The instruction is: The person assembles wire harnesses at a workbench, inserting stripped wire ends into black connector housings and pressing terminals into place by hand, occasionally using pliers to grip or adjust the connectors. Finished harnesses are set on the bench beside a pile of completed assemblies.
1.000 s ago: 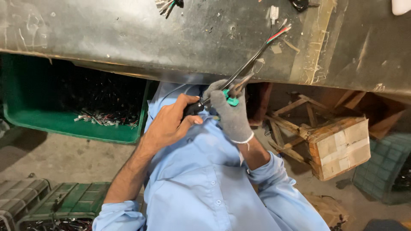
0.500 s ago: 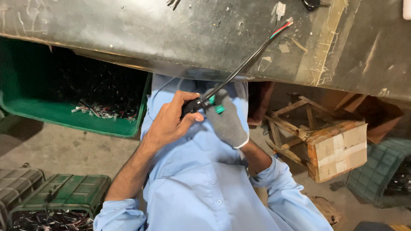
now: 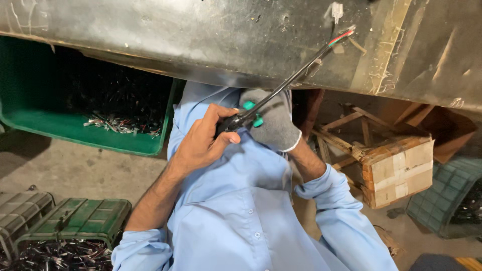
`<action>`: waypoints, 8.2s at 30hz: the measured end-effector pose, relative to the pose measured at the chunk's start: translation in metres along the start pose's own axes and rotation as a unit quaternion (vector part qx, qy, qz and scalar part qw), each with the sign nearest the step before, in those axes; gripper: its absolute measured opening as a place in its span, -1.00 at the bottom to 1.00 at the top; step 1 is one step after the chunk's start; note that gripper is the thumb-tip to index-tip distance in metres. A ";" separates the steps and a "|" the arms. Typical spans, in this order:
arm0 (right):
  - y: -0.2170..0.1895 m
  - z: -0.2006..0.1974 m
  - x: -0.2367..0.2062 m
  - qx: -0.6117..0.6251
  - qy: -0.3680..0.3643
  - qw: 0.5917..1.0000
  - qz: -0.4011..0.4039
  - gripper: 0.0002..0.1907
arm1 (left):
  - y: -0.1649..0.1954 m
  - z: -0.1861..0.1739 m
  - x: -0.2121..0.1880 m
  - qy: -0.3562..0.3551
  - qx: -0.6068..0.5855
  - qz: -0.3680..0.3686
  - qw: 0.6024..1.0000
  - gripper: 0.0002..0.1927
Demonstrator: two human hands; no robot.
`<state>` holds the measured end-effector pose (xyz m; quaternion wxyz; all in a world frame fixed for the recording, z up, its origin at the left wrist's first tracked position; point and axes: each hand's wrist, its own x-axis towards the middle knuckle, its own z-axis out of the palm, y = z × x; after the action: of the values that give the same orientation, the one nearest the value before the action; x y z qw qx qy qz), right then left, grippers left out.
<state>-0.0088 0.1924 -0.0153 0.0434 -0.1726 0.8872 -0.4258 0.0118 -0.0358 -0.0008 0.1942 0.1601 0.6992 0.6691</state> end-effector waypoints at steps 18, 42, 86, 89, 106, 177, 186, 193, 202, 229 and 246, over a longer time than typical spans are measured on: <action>-0.029 -0.004 0.004 -0.083 0.009 0.996 0.022 -0.59 | -0.005 0.001 0.009 0.107 0.245 0.113 0.957 -0.43; -0.062 -0.019 0.003 0.026 -0.165 0.938 0.305 -0.59 | -0.017 0.010 0.009 0.148 0.187 0.043 0.970 -0.44; -0.052 0.000 -0.003 0.069 -0.102 0.953 0.278 -0.64 | -0.006 -0.008 0.025 0.117 0.369 0.111 0.915 -0.53; -0.053 -0.002 -0.001 0.072 -0.116 0.942 0.306 -0.63 | -0.007 -0.006 0.026 0.128 0.389 0.115 0.905 -0.55; -0.051 0.002 -0.001 0.082 -0.108 0.943 0.304 -0.65 | -0.009 -0.007 0.022 0.124 0.353 0.087 0.923 -0.49; -0.026 -0.010 0.002 -0.038 -0.060 0.994 0.080 -0.62 | 0.027 -0.007 0.011 0.043 -0.028 -0.023 0.998 -0.51; -0.062 -0.019 0.001 0.045 -0.136 0.945 0.294 -0.58 | 0.021 0.000 0.017 0.134 0.195 0.062 0.970 -0.54; -0.062 -0.014 0.002 0.025 -0.149 0.930 0.334 -0.62 | 0.017 0.001 0.024 0.133 0.385 0.057 0.912 -0.48; -0.040 -0.005 -0.007 0.019 -0.050 0.988 0.147 -0.67 | 0.022 -0.006 0.016 0.083 0.091 0.000 0.992 -0.61; -0.048 -0.007 -0.002 -0.110 0.025 0.992 0.056 -0.68 | 0.029 0.003 0.025 0.147 0.274 0.076 0.948 -0.61; -0.051 -0.020 0.002 0.111 -0.071 0.973 0.189 -0.66 | 0.026 0.004 0.020 0.098 0.019 -0.017 0.995 -0.59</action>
<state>-0.0013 0.1770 0.0369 0.2047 -0.0251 0.8454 -0.4926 -0.0047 -0.0217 0.0235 0.1333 0.0859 0.7304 0.6644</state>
